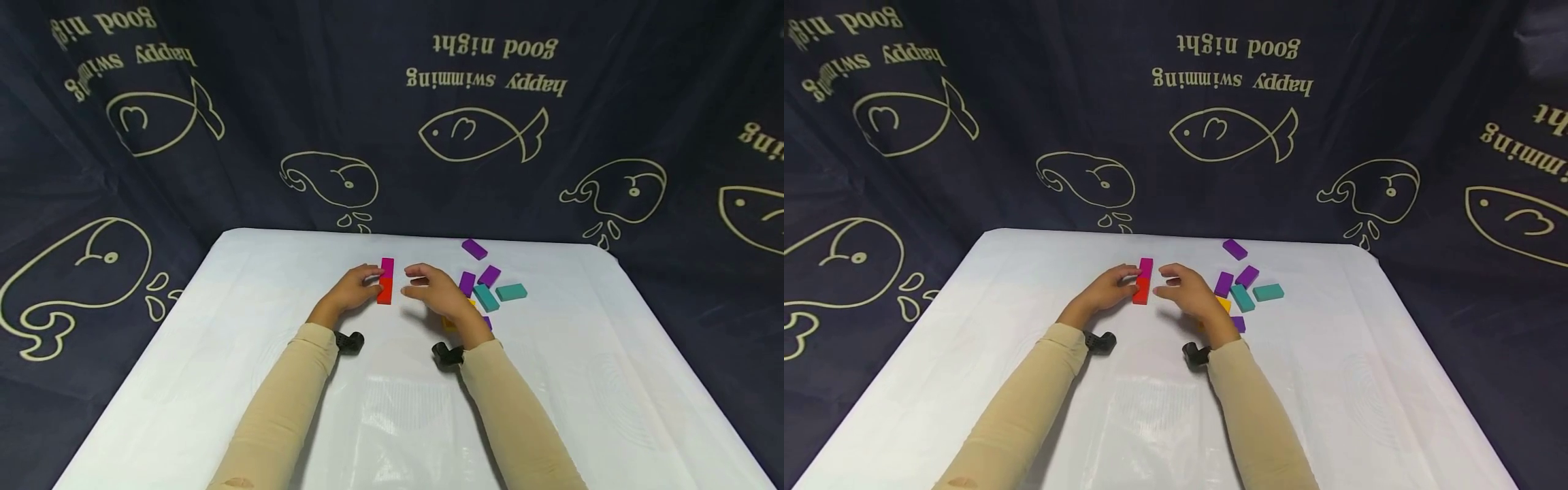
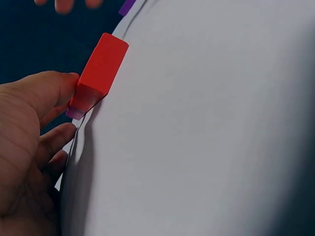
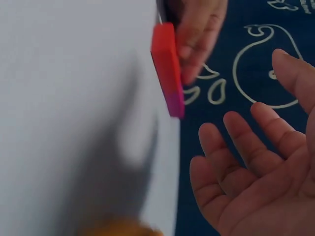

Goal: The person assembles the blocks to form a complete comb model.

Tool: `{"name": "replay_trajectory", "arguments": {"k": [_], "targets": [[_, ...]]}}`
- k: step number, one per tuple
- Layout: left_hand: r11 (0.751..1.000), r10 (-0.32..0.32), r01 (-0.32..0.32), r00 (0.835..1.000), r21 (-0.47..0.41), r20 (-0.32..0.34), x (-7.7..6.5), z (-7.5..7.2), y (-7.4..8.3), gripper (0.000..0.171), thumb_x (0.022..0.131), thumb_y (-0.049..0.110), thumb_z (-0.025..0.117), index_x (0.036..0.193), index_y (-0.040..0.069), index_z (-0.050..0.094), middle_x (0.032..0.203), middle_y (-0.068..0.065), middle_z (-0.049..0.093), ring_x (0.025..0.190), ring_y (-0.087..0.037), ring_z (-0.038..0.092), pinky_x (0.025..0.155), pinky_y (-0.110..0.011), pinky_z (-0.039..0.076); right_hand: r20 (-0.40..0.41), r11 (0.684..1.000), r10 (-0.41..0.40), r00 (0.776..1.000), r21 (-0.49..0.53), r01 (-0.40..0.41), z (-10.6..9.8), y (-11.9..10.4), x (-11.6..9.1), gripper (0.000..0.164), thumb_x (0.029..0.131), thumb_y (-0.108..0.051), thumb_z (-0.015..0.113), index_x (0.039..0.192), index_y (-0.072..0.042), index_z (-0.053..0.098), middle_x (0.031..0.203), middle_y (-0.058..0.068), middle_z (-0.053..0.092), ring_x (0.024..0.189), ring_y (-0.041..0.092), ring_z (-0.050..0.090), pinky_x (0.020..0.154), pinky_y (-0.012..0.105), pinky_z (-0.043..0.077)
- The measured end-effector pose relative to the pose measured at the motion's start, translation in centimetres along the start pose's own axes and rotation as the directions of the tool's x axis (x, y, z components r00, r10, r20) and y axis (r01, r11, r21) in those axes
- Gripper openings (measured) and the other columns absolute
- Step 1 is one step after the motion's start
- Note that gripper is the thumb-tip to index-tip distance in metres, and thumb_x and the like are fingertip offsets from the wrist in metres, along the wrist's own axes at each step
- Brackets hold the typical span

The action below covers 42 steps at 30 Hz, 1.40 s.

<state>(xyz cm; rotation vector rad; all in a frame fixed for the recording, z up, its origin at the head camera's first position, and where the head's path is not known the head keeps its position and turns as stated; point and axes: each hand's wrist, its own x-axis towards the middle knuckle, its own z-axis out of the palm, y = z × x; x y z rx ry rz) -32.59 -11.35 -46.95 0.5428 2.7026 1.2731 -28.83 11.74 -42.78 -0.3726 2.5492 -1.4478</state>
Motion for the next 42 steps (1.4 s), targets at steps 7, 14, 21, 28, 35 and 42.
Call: {"name": "replay_trajectory", "arguments": {"k": [7, 14, 21, 28, 35, 42], "targets": [[1.000, -0.004, 0.004, 1.000, -0.010, -0.008, 0.0, 0.0, -0.2, 0.046, 0.093, 0.016, 0.064, 0.138, 0.006, 0.059, 0.149, -0.015, 0.047, 0.145, -0.033, 0.029, 0.119, -0.046, 0.021, 0.003, 0.991, -0.055, 0.998, -0.124, 0.055, -3.4, 0.2, -3.0, 0.045, 0.091, -0.025, 0.072, 0.132, -0.011, 0.060, 0.137, 0.013, 0.058, 0.122, 0.030, 0.057, 0.101, 0.050, 0.047], [1.000, -0.006, 0.006, 1.000, 0.011, -0.002, 0.0, 0.0, -0.2, 0.046, 0.093, 0.019, 0.063, 0.138, 0.006, 0.059, 0.148, -0.015, 0.048, 0.146, -0.034, 0.026, 0.119, -0.047, 0.020, 0.015, 0.978, -0.089, 0.996, -0.189, 0.090, -6.6, 1.4, -6.8, 0.044, 0.092, -0.018, 0.071, 0.131, -0.003, 0.059, 0.132, 0.018, 0.059, 0.121, 0.036, 0.055, 0.101, 0.052, 0.046], [1.000, -0.023, 0.023, 1.000, 0.004, 0.006, 0.0, 0.2, -0.3, 0.046, 0.094, 0.020, 0.064, 0.138, 0.008, 0.059, 0.149, -0.013, 0.047, 0.147, -0.033, 0.026, 0.119, -0.048, 0.020, 0.029, 0.959, -0.040, 0.999, -0.279, 0.047, -8.5, 3.6, -8.8, 0.047, 0.093, -0.018, 0.070, 0.135, -0.001, 0.057, 0.132, 0.018, 0.060, 0.121, 0.040, 0.055, 0.100, 0.057, 0.045], [1.000, -0.019, 0.019, 1.000, -0.006, 0.000, -0.1, 0.0, 0.0, 0.046, 0.094, 0.018, 0.064, 0.138, 0.006, 0.059, 0.149, -0.015, 0.047, 0.146, -0.034, 0.026, 0.119, -0.048, 0.020, 0.056, 0.947, -0.015, 0.998, -0.321, 0.032, -9.0, 5.4, -9.2, 0.042, 0.092, -0.016, 0.072, 0.130, -0.004, 0.060, 0.128, 0.017, 0.061, 0.116, 0.036, 0.057, 0.099, 0.058, 0.045], [1.000, -0.017, 0.017, 1.000, -0.004, -0.002, -0.1, 0.1, 0.0, 0.046, 0.094, 0.018, 0.064, 0.137, 0.006, 0.059, 0.149, -0.015, 0.047, 0.147, -0.034, 0.025, 0.119, -0.048, 0.020, 0.070, 0.941, -0.001, 0.998, -0.338, 0.025, -8.9, 5.9, -9.6, 0.042, 0.091, -0.014, 0.071, 0.130, -0.002, 0.059, 0.127, 0.017, 0.062, 0.110, 0.033, 0.061, 0.098, 0.055, 0.048], [1.000, -0.025, 0.025, 1.000, 0.007, -0.002, -0.2, 0.0, 0.0, 0.045, 0.094, 0.019, 0.064, 0.138, 0.007, 0.059, 0.149, -0.014, 0.047, 0.147, -0.034, 0.025, 0.119, -0.049, 0.020, 0.134, 0.939, 0.006, 0.991, -0.341, 0.040, -8.7, 6.0, -9.8, 0.044, 0.091, -0.017, 0.073, 0.131, -0.005, 0.059, 0.127, 0.014, 0.062, 0.104, 0.029, 0.062, 0.093, 0.051, 0.052]]}}
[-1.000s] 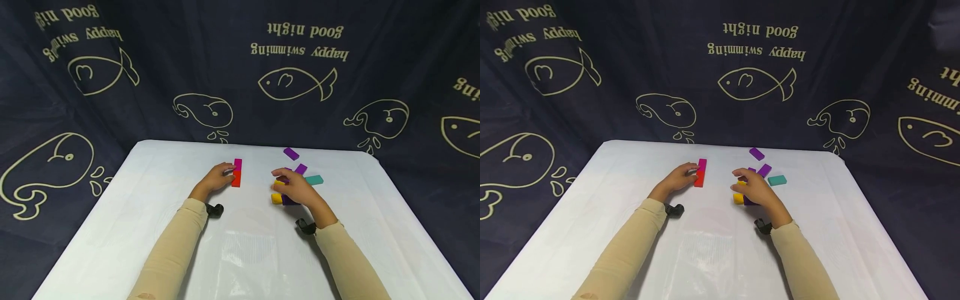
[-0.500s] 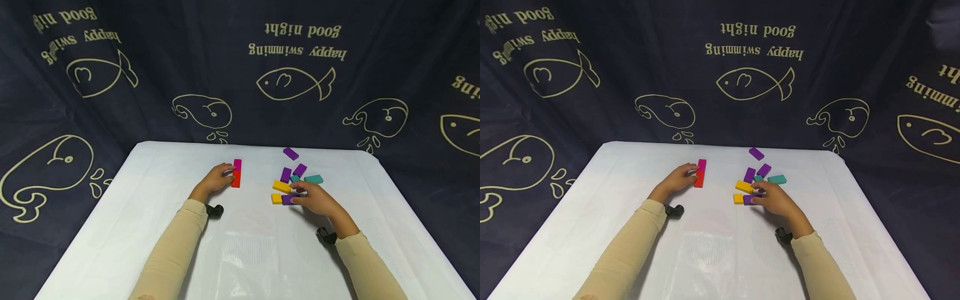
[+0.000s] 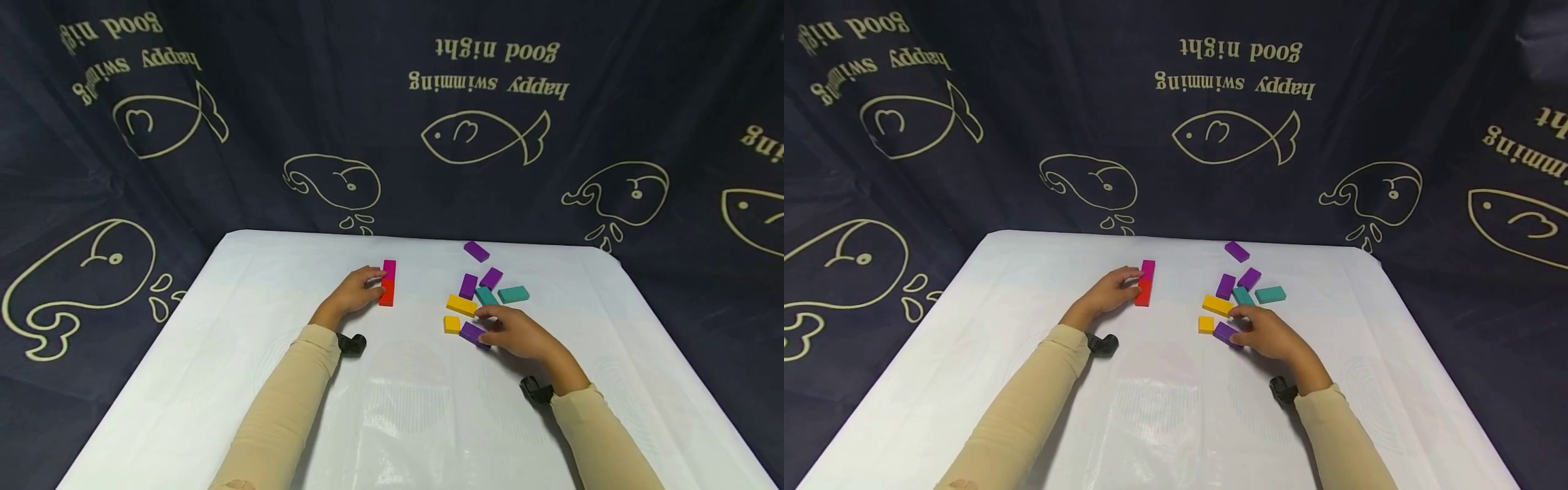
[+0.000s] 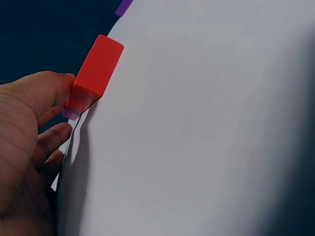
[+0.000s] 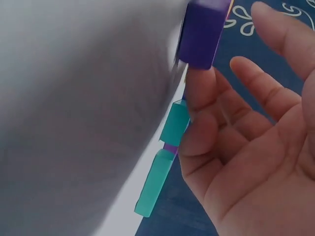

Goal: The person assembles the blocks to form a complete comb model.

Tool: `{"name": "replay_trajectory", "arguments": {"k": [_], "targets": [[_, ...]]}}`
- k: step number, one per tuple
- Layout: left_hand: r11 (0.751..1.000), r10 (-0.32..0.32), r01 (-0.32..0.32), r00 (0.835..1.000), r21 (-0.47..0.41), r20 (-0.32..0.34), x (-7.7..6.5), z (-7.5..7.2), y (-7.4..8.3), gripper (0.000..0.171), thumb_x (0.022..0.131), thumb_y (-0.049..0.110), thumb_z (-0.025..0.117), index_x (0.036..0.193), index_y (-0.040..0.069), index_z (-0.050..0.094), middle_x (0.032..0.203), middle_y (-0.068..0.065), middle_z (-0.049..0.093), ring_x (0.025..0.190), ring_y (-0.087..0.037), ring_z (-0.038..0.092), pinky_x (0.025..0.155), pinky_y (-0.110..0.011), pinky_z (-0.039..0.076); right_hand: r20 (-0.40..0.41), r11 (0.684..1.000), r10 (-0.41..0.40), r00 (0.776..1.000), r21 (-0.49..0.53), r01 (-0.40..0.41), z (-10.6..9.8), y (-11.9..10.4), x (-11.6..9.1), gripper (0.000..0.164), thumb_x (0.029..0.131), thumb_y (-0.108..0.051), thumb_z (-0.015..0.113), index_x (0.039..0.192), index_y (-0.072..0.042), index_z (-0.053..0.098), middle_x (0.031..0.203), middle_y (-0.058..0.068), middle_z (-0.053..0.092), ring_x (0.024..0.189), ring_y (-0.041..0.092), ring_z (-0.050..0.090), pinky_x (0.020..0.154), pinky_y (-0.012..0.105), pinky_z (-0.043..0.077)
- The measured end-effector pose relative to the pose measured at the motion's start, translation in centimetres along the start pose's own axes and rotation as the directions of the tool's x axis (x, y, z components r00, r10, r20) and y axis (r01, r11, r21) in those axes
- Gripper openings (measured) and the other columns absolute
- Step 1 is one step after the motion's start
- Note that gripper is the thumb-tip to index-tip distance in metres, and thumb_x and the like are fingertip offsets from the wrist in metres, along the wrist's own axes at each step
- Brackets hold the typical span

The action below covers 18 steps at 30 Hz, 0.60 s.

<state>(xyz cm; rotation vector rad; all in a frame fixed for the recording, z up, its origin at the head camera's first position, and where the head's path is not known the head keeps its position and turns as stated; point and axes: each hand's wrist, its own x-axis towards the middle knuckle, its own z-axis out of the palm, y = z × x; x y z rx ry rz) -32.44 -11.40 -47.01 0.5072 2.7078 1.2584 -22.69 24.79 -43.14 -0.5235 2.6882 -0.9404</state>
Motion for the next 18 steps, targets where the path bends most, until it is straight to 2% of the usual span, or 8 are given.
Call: {"name": "replay_trajectory", "arguments": {"k": [5, 10, 13, 18], "targets": [[1.000, -0.005, 0.005, 1.000, 0.003, -0.001, -0.07, -0.11, 0.09, 0.046, 0.094, 0.020, 0.063, 0.138, 0.008, 0.059, 0.149, -0.014, 0.046, 0.147, -0.033, 0.026, 0.119, -0.050, 0.020, 0.045, 1.000, -0.012, 0.999, -0.013, 0.012, 0.24, 0.09, -0.06, 0.051, 0.090, -0.020, 0.075, 0.136, -0.008, 0.057, 0.128, 0.012, 0.062, 0.101, 0.024, 0.060, 0.091, 0.046, 0.053], [1.000, 0.008, -0.008, 1.000, 0.001, -0.001, 0.01, -0.11, 0.05, 0.045, 0.094, 0.019, 0.064, 0.138, 0.007, 0.059, 0.148, -0.015, 0.048, 0.146, -0.033, 0.027, 0.119, -0.048, 0.021, 0.079, 0.999, -0.029, 0.996, -0.018, 0.031, 0.54, -0.03, -0.30, 0.058, 0.088, -0.022, 0.076, 0.140, -0.007, 0.054, 0.130, 0.010, 0.061, 0.104, 0.023, 0.058, 0.095, 0.046, 0.051], [1.000, 0.015, -0.015, 1.000, 0.003, 0.000, 0.06, -0.08, 0.04, 0.045, 0.094, 0.018, 0.064, 0.137, 0.007, 0.059, 0.148, -0.016, 0.047, 0.146, -0.034, 0.028, 0.119, -0.048, 0.021, 0.094, 0.999, -0.044, 0.995, -0.017, 0.045, 0.61, -0.14, -0.55, 0.061, 0.087, -0.021, 0.077, 0.141, -0.007, 0.053, 0.126, 0.007, 0.061, 0.098, 0.022, 0.056, 0.089, 0.040, 0.053], [1.000, 0.005, -0.005, 1.000, 0.008, 0.000, -0.11, -0.11, 0.16, 0.046, 0.094, 0.019, 0.063, 0.138, 0.007, 0.059, 0.149, -0.016, 0.046, 0.146, -0.034, 0.028, 0.119, -0.049, 0.021, 0.132, 0.998, -0.058, 0.990, 0.009, 0.057, 0.63, -0.02, -0.77, 0.065, 0.086, -0.020, 0.078, 0.144, -0.007, 0.050, 0.109, 0.005, 0.056, 0.088, 0.020, 0.052, 0.073, 0.029, 0.050]]}}
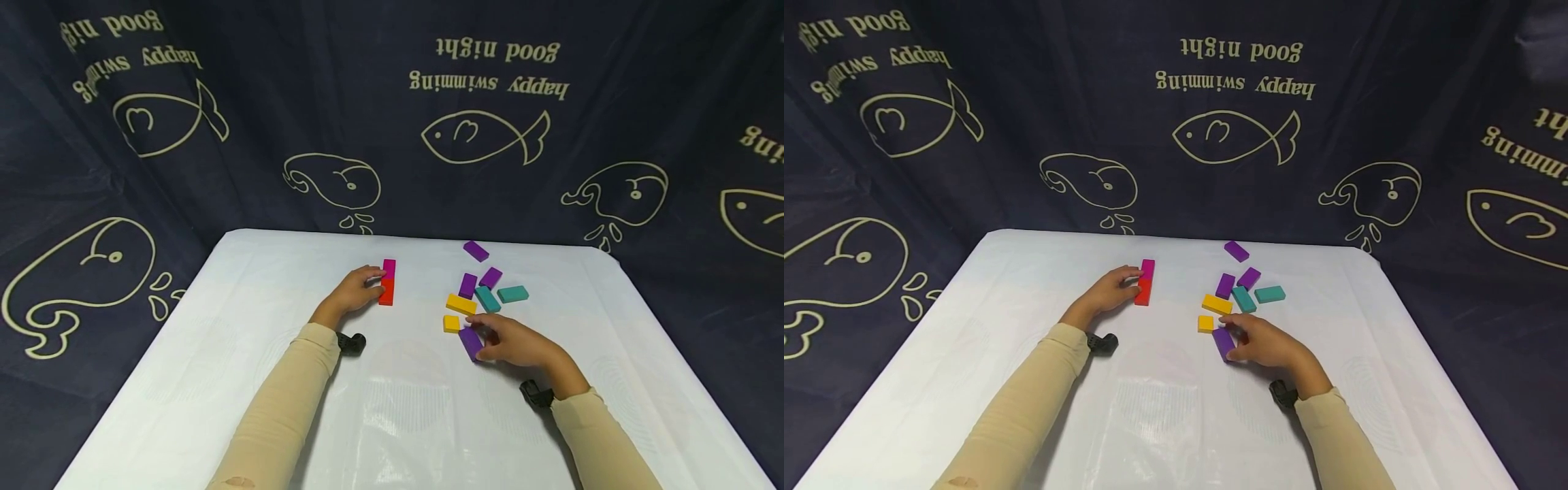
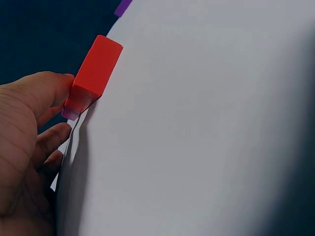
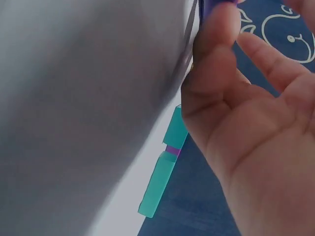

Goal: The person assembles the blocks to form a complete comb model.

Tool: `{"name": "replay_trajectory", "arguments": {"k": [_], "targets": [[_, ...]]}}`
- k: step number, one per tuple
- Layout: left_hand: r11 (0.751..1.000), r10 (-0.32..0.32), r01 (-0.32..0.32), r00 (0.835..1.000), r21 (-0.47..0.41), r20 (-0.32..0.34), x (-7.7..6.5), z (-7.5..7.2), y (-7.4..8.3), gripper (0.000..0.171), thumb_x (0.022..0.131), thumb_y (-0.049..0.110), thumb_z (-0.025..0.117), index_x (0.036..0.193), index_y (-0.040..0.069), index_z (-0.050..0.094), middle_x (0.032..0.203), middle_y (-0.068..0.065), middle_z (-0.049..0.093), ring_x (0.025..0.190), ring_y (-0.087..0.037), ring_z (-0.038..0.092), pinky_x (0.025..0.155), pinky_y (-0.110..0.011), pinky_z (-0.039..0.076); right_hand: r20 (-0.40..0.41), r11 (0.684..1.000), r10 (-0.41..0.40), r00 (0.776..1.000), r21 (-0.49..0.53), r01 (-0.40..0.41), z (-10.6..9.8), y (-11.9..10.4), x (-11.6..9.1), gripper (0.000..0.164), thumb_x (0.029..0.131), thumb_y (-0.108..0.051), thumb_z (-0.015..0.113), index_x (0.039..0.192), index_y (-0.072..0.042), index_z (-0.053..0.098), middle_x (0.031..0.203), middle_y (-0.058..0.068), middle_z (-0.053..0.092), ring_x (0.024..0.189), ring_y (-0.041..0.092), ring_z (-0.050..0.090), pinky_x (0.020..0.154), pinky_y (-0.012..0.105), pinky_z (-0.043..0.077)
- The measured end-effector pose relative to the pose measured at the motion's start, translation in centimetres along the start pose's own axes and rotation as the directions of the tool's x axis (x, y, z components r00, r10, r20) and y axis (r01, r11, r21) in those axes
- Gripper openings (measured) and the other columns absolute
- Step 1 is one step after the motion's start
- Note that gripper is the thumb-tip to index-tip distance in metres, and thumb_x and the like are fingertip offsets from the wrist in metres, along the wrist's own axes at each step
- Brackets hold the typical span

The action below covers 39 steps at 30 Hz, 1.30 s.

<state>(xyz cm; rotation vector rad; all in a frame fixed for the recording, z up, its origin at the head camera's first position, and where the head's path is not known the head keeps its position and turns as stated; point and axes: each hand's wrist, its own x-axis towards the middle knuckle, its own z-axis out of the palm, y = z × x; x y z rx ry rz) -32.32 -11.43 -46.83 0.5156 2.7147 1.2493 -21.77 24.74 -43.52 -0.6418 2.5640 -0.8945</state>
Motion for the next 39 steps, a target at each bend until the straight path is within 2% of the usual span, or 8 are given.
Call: {"name": "replay_trajectory", "arguments": {"k": [3, 8, 17, 25, 33, 39], "targets": [[1.000, -0.006, 0.006, 1.000, -0.001, 0.003, -0.01, 0.00, 0.01, 0.046, 0.094, 0.019, 0.063, 0.138, 0.008, 0.059, 0.149, -0.015, 0.046, 0.146, -0.033, 0.027, 0.119, -0.048, 0.021, 0.034, 1.000, -0.016, 0.999, 0.012, 0.015, 0.08, 0.19, -0.06, 0.066, 0.086, -0.020, 0.079, 0.143, -0.006, 0.049, 0.105, 0.006, 0.052, 0.089, 0.020, 0.051, 0.072, 0.028, 0.048], [1.000, -0.005, 0.005, 1.000, 0.000, 0.006, 0.06, 0.06, -0.10, 0.046, 0.094, 0.019, 0.063, 0.138, 0.008, 0.059, 0.149, -0.015, 0.046, 0.146, -0.033, 0.027, 0.119, -0.047, 0.021, 0.056, 0.999, -0.033, 0.998, 0.012, 0.032, 0.30, 0.50, -0.14, 0.062, 0.085, -0.017, 0.078, 0.140, -0.007, 0.051, 0.112, 0.005, 0.051, 0.096, 0.022, 0.051, 0.077, 0.029, 0.049], [1.000, 0.004, -0.004, 1.000, -0.006, -0.003, 0.06, 0.06, -0.15, 0.046, 0.094, 0.019, 0.063, 0.138, 0.007, 0.059, 0.149, -0.015, 0.047, 0.146, -0.033, 0.027, 0.119, -0.048, 0.021, 0.045, 0.998, -0.056, 0.997, 0.013, 0.056, 0.38, 0.62, -0.33, 0.053, 0.087, -0.013, 0.076, 0.134, -0.008, 0.054, 0.099, 0.004, 0.052, 0.089, 0.020, 0.052, 0.072, 0.027, 0.046], [1.000, 0.023, -0.023, 1.000, -0.007, -0.008, 0.12, 0.10, -0.05, 0.045, 0.093, 0.016, 0.063, 0.137, 0.005, 0.060, 0.146, -0.016, 0.049, 0.142, -0.033, 0.035, 0.118, -0.046, 0.025, 0.038, 0.998, -0.063, 0.997, -0.021, 0.064, 0.61, 0.61, -0.47, 0.055, 0.086, -0.012, 0.076, 0.135, -0.005, 0.052, 0.102, 0.004, 0.050, 0.089, 0.019, 0.052, 0.072, 0.026, 0.047], [1.000, 0.014, -0.014, 1.000, 0.017, -0.009, 0.30, 0.11, -0.24, 0.045, 0.094, 0.019, 0.062, 0.138, 0.007, 0.059, 0.148, -0.015, 0.048, 0.145, -0.034, 0.029, 0.118, -0.047, 0.022, 0.016, 0.999, -0.045, 0.999, 0.023, 0.045, 0.61, 0.74, -0.59, 0.054, 0.085, -0.015, 0.078, 0.132, -0.008, 0.052, 0.095, 0.005, 0.052, 0.087, 0.021, 0.052, 0.071, 0.026, 0.047], [1.000, 0.005, -0.005, 1.000, 0.008, -0.001, 0.04, 0.08, -0.23, 0.046, 0.094, 0.018, 0.062, 0.138, 0.007, 0.059, 0.148, -0.015, 0.048, 0.146, -0.034, 0.028, 0.119, -0.047, 0.021, -0.006, 0.997, -0.070, 0.998, 0.013, 0.070, 0.57, -0.03, -0.14, 0.054, 0.084, -0.018, 0.079, 0.131, -0.008, 0.054, 0.096, 0.006, 0.055, 0.088, 0.021, 0.054, 0.074, 0.027, 0.051]]}}
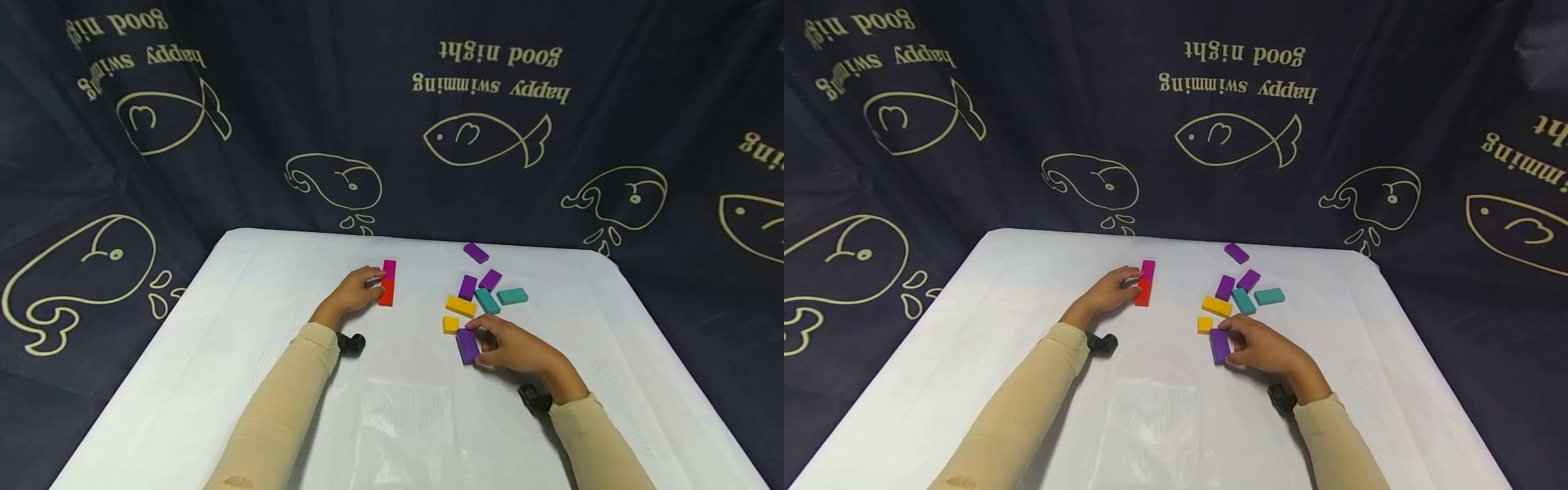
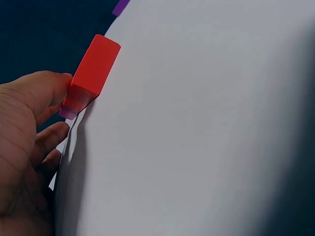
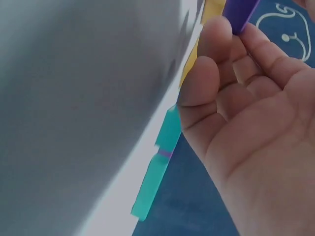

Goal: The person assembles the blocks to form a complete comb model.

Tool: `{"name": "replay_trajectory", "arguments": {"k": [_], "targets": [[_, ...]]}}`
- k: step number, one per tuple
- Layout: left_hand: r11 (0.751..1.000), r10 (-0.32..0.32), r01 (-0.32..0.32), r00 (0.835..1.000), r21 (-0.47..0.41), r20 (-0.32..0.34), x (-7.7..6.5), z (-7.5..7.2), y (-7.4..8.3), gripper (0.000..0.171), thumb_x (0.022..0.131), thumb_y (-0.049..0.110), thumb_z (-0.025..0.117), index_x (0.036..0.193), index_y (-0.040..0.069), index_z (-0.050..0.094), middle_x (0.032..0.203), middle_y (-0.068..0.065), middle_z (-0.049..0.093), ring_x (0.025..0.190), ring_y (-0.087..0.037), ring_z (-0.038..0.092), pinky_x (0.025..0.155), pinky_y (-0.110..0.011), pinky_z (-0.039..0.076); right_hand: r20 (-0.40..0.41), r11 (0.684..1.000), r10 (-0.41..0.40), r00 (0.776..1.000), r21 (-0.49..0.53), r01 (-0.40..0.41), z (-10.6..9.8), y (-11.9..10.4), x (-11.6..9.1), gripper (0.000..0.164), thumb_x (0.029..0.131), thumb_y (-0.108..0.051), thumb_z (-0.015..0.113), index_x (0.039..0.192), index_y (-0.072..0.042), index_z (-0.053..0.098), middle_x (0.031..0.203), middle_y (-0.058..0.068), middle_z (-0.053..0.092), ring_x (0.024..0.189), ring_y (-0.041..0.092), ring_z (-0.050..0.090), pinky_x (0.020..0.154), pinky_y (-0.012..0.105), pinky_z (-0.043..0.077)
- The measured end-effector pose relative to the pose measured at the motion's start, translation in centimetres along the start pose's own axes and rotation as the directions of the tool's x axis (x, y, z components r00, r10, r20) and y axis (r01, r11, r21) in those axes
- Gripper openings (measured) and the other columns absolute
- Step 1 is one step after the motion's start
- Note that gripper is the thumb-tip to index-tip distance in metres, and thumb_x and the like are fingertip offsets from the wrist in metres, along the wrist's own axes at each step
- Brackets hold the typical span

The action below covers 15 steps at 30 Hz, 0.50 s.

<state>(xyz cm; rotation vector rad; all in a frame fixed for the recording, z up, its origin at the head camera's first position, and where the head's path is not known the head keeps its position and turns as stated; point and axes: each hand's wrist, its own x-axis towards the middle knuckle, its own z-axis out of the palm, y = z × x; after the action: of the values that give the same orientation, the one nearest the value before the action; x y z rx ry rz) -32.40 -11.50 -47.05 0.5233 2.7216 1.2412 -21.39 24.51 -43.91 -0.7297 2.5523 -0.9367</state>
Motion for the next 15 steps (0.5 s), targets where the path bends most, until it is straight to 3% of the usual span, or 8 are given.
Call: {"name": "replay_trajectory", "arguments": {"k": [9, 15], "targets": [[1.000, 0.020, -0.020, 1.000, -0.015, 0.005, 0.1, 0.0, 0.2, 0.045, 0.094, 0.016, 0.063, 0.137, 0.005, 0.059, 0.147, -0.016, 0.048, 0.142, -0.033, 0.035, 0.118, -0.046, 0.025, -0.047, 0.995, -0.078, 0.996, 0.058, 0.081, 0.4, -2.7, 2.6, 0.053, 0.085, -0.018, 0.078, 0.131, -0.006, 0.054, 0.122, 0.007, 0.056, 0.109, 0.026, 0.057, 0.087, 0.039, 0.054], [1.000, 0.013, -0.013, 1.000, -0.012, -0.006, 0.0, 0.0, 0.1, 0.045, 0.093, 0.016, 0.063, 0.137, 0.006, 0.059, 0.146, -0.016, 0.049, 0.143, -0.033, 0.033, 0.118, -0.046, 0.025, -0.093, 0.993, -0.081, 0.992, 0.075, 0.088, 1.1, -4.6, 5.1, 0.052, 0.083, -0.016, 0.078, 0.130, -0.009, 0.056, 0.122, 0.004, 0.057, 0.107, 0.025, 0.059, 0.090, 0.042, 0.052]]}}
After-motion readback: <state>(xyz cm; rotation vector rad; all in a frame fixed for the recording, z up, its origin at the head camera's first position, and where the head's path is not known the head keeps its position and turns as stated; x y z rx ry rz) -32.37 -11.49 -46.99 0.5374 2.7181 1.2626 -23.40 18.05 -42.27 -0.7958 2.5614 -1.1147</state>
